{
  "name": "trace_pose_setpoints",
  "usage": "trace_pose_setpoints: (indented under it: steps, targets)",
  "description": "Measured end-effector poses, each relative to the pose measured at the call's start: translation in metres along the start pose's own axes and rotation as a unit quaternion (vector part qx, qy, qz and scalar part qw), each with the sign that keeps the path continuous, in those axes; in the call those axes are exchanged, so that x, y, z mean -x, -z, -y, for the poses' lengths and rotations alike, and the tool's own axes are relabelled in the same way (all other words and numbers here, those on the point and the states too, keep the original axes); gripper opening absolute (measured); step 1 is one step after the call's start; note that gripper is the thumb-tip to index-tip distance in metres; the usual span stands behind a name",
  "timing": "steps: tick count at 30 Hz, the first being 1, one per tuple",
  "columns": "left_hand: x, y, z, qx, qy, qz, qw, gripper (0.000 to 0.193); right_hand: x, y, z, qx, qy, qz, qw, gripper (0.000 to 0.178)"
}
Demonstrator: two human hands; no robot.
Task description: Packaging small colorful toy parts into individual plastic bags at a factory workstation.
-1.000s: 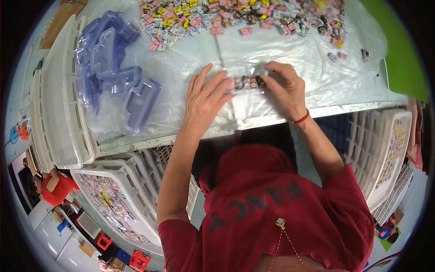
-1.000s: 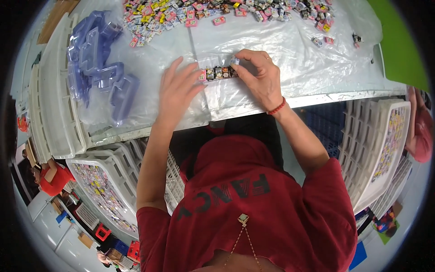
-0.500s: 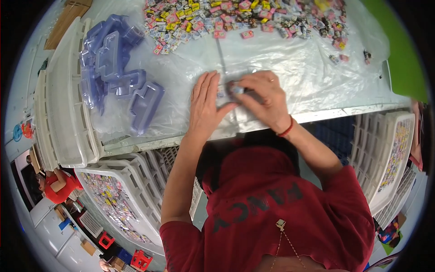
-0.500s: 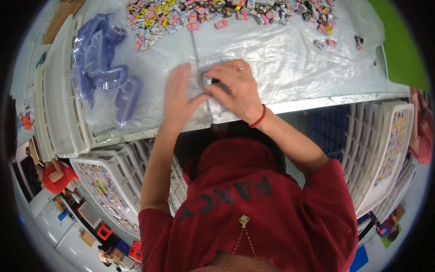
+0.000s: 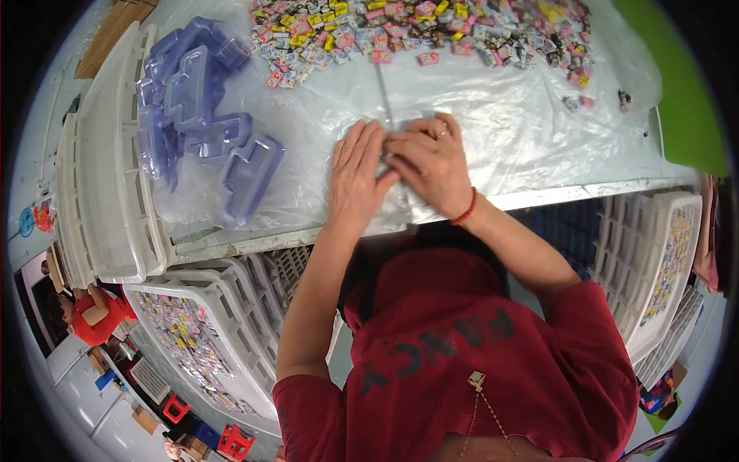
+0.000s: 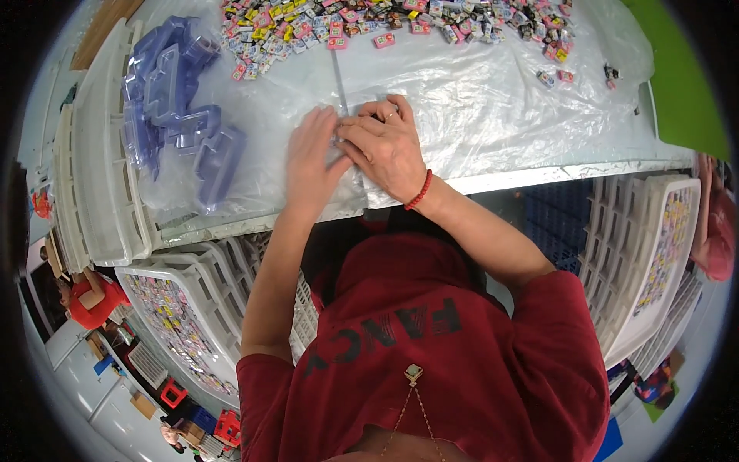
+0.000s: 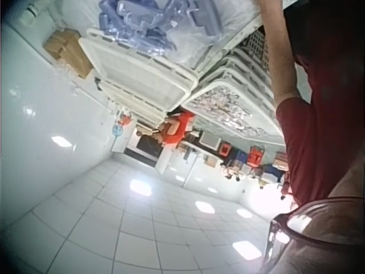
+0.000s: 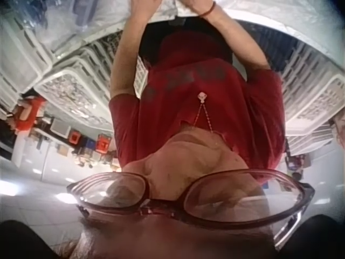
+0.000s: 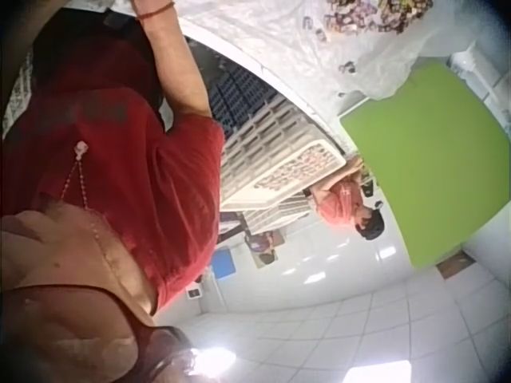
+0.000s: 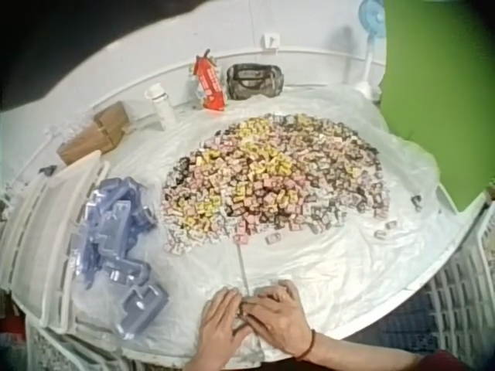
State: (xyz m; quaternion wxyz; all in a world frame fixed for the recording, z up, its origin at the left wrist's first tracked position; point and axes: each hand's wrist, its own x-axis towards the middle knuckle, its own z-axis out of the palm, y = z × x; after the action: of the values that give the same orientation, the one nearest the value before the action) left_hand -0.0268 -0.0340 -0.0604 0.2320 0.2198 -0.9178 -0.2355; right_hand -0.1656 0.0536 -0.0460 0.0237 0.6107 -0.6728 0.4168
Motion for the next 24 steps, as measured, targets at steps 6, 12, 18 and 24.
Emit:
trace_pose_setpoints:
  steps: [6,12,18,24]
  targets:
    - [0.001,-0.001,0.001,-0.019,-0.023,-0.001,1.000,0.068,0.005,-0.004,-0.001,0.058,0.031,-0.011,0.998,0.023]
    - [0.002,0.001,-0.004,-0.044,-0.033,0.019,0.998,0.070,0.013,0.008,0.003,0.106,0.056,0.027,0.992,0.031]
    - [0.001,0.004,-0.005,-0.056,-0.026,0.051,0.997,0.067,0.015,0.010,0.002,0.098,0.060,0.064,0.991,0.036]
    - [-0.001,0.005,-0.001,-0.064,-0.065,0.028,0.995,0.060,0.012,0.020,-0.008,-0.073,-0.019,0.042,0.996,0.035]
